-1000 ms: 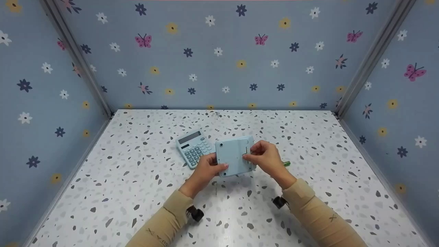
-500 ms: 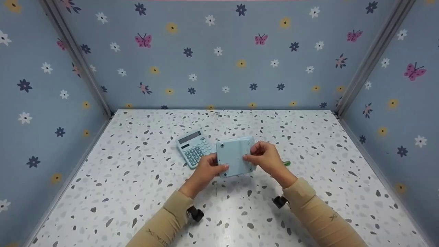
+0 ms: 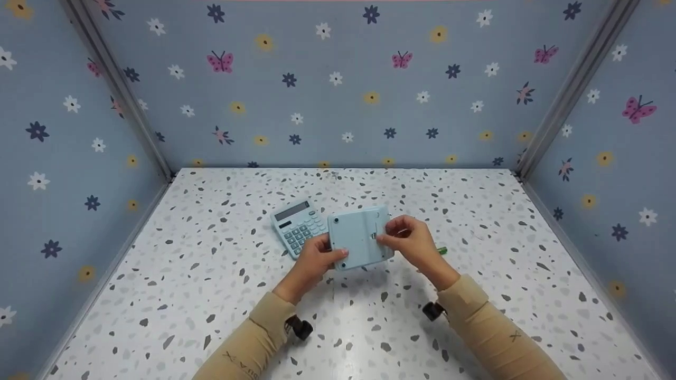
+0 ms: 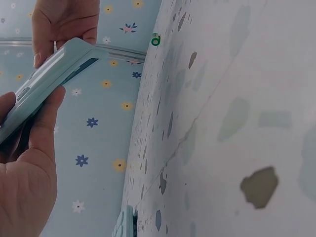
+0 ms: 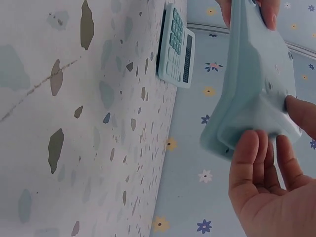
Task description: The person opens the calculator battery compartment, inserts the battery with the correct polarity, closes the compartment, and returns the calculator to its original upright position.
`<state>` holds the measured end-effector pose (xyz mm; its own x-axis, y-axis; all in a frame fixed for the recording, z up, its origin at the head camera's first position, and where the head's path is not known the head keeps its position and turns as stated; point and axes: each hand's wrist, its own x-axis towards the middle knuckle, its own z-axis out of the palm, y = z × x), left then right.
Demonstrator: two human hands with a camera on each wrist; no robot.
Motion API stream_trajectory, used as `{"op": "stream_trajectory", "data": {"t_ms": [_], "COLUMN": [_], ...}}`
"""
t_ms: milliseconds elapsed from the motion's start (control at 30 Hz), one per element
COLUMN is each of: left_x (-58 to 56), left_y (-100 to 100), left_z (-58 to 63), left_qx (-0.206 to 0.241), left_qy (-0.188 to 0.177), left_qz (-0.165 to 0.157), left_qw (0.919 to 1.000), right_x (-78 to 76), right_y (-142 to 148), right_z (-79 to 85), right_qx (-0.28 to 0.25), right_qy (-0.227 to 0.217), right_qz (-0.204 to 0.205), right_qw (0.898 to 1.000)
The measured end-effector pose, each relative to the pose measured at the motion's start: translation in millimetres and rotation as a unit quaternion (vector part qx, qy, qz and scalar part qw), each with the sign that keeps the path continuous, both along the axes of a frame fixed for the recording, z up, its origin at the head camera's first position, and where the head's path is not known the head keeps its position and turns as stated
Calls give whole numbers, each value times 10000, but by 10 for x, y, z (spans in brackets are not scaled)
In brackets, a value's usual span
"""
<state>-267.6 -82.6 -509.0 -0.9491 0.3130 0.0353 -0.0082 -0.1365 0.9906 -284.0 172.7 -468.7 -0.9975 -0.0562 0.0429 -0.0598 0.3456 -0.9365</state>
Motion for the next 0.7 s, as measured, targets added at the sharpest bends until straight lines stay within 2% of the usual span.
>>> {"op": "stream_trajectory", "data": {"t_ms": [133, 300, 700], "left_x": [12, 12, 14], "left_y": [-9, -17, -22], "left_z": [14, 17, 16], "left_qx": [-12, 83, 47], "left_qy": [-24, 20, 61], "left_qz": [-41, -116, -132], "left_qw": [10000, 9999, 9999], "right_x": [-12, -4, 5], "right_y": [-3, -3, 3], "right_z": [10, 28, 15], "right_qx": [188, 187, 254], "right_qy": [-138, -266, -58], "right_qz": [-156, -112, -19], "right_qw": [9996, 9994, 9997]}}
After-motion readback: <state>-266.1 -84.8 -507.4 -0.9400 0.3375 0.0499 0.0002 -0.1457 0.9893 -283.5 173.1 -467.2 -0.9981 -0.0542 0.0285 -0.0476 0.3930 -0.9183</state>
